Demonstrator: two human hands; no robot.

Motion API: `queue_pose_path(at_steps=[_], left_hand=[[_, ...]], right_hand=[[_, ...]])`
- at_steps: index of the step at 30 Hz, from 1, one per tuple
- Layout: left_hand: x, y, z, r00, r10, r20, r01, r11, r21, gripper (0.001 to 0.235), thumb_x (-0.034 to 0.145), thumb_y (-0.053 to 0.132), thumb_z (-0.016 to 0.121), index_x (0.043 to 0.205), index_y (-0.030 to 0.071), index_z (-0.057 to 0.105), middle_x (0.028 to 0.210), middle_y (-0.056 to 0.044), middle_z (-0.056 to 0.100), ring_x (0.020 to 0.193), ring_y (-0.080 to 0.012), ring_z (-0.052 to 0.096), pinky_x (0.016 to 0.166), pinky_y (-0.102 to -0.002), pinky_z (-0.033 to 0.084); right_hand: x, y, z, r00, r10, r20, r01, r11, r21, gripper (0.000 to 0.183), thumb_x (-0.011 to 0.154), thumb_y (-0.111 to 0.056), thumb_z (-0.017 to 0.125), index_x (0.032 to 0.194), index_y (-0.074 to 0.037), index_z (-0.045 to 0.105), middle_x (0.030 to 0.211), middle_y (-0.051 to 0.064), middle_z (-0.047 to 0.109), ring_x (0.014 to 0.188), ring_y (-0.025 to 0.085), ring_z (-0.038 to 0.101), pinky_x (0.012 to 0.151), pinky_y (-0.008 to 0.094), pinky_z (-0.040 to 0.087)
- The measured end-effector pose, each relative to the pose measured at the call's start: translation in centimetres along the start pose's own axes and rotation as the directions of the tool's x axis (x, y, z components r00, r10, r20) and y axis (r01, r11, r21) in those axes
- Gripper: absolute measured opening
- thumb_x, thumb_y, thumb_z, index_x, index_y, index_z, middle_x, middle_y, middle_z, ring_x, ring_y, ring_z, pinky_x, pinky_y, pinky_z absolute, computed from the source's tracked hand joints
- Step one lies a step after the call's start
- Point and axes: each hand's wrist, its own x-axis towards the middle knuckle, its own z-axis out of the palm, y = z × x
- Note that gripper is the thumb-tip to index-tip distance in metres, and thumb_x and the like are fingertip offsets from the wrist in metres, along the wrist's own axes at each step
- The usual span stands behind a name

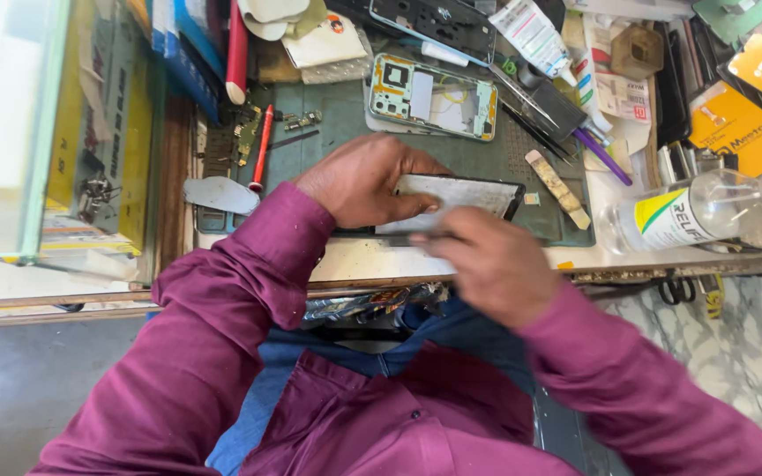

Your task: The person cleans the back surface of a disassembled smartphone using a small white cloth. They repeatedly wipe the surface and edges, rotate the device, and continue wiping until the surface appears cleaner.

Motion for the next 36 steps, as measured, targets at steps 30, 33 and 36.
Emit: queue_pose_path(at_steps=[30, 33, 36], left_hand=[[0.0, 2.4, 0.1, 0.984, -0.1, -0.148, 0.046, 0.942, -0.331, 0.039, 0.093, 0.02, 0.077, 0.126, 0.001, 0.071, 0.115, -0.009, 0.078, 0.103, -0.0109, 0.069, 0.093, -0.028, 0.055], [0.0, 2.8, 0.4, 0.981, -0.075, -0.182, 0.016, 0.953, -0.304, 0.036, 0.094, 0.019, 0.076, 0.124, -0.001, 0.071, 0.111, -0.008, 0.078, 0.1, -0.0102, 0.068, 0.093, -0.028, 0.055], [0.5, 3.3, 1.8, 0.96, -0.119, -0.255, -0.01, 0.891, -0.454, 0.039, 0.094, 0.018, 0.076, 0.127, -0.002, 0.07, 0.114, -0.007, 0.077, 0.1, -0.0088, 0.066, 0.093, -0.027, 0.055]], right_hand=[[-9.3, 2.6, 1.5, 0.735, 0.636, -0.235, -0.229, 0.56, 0.796, 0.035, 0.101, -0.008, 0.068, 0.134, 0.002, 0.06, 0.111, 0.002, 0.054, 0.1, 0.007, 0.055, 0.091, 0.02, 0.046], [-9.1, 2.6, 1.3, 0.744, 0.627, -0.23, -0.211, 0.547, 0.81, 0.044, 0.096, -0.016, 0.073, 0.134, 0.001, 0.058, 0.109, 0.002, 0.059, 0.095, 0.005, 0.055, 0.087, 0.019, 0.045], [-7.3, 1.9, 1.1, 0.717, 0.673, -0.18, -0.326, 0.553, 0.767, 0.043, 0.09, -0.021, 0.08, 0.123, 0.002, 0.064, 0.096, 0.001, 0.063, 0.072, 0.003, 0.052, 0.062, 0.019, 0.042]])
